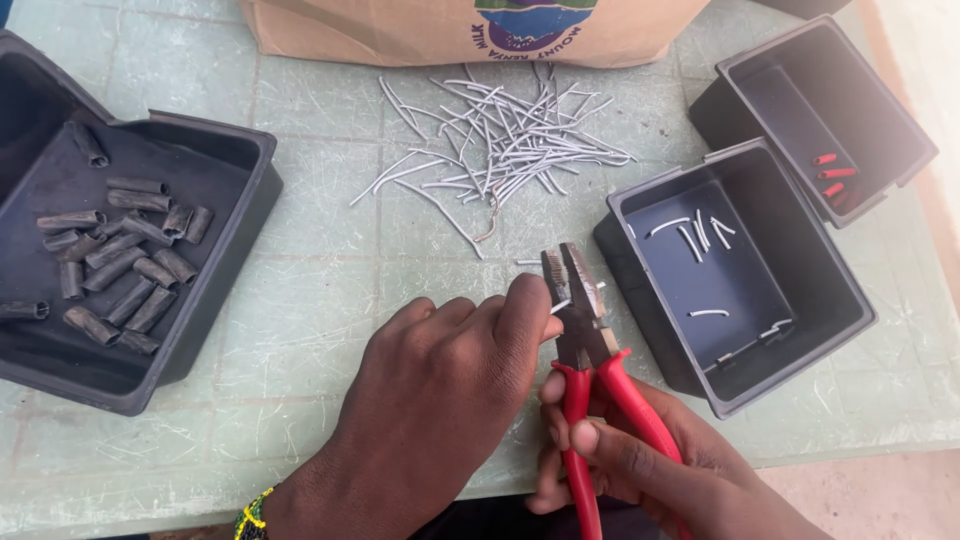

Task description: Cutting thin metal pins into smaller segments using pliers on a workbench.

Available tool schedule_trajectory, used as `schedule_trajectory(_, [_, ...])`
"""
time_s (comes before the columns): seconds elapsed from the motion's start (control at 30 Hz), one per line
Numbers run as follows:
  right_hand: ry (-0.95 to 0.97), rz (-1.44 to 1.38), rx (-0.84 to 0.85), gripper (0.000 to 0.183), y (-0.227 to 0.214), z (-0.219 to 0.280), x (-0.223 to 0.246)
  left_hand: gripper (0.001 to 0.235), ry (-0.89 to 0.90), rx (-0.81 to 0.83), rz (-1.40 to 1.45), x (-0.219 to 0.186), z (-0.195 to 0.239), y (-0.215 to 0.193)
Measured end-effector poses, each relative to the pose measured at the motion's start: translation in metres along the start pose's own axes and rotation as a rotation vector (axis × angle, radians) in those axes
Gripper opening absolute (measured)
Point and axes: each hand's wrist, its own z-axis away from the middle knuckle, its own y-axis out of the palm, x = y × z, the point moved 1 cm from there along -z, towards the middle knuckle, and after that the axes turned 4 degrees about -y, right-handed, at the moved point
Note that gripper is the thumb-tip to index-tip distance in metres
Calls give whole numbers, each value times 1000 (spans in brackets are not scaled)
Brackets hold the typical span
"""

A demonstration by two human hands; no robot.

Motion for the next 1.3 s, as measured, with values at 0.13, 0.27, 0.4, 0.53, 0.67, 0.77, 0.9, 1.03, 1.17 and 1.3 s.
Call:
schedule_trajectory(0.13, [1, 7, -17, 25, -1, -3, -2, 12, 45, -48, -98, 3, -7, -4])
schedule_trajectory(0.27, [-44, 80, -15, 34, -3, -10, 1, 15, 18, 10, 80, 12, -15, -10])
schedule_trajectory(0.4, [-89, 146, 112, 40, -5, -15, -1, 21, -51, 132, 268, 15, -16, -7])
schedule_trajectory(0.53, [-113, 194, 48, 23, -2, -18, 0, 32, 15, 25, 123, 14, -14, -1])
schedule_trajectory(0.67, [-147, 178, 101, 23, -4, -22, 0, 25, 44, 44, 40, 14, -17, -1])
schedule_trajectory(0.77, [-181, 141, 143, 26, -2, -22, 1, 29, 76, 58, -40, 16, -23, 0])
schedule_trajectory(0.9, [-250, 130, 116, 26, 4, -19, 6, 29, 95, -23, 237, 16, -29, 3])
schedule_trajectory(1.03, [-279, 181, 145, 27, 5, -22, 7, 26, 22, -28, 474, 16, -25, 10])
schedule_trajectory(1.17, [-243, 169, 82, 27, 7, -21, 9, 24, 6, -73, 582, 16, -30, 13])
schedule_trajectory(1.3, [-84, -5, 44, 53, -1, -20, 10, 27, -146, -56, 702, 18, -30, 22])
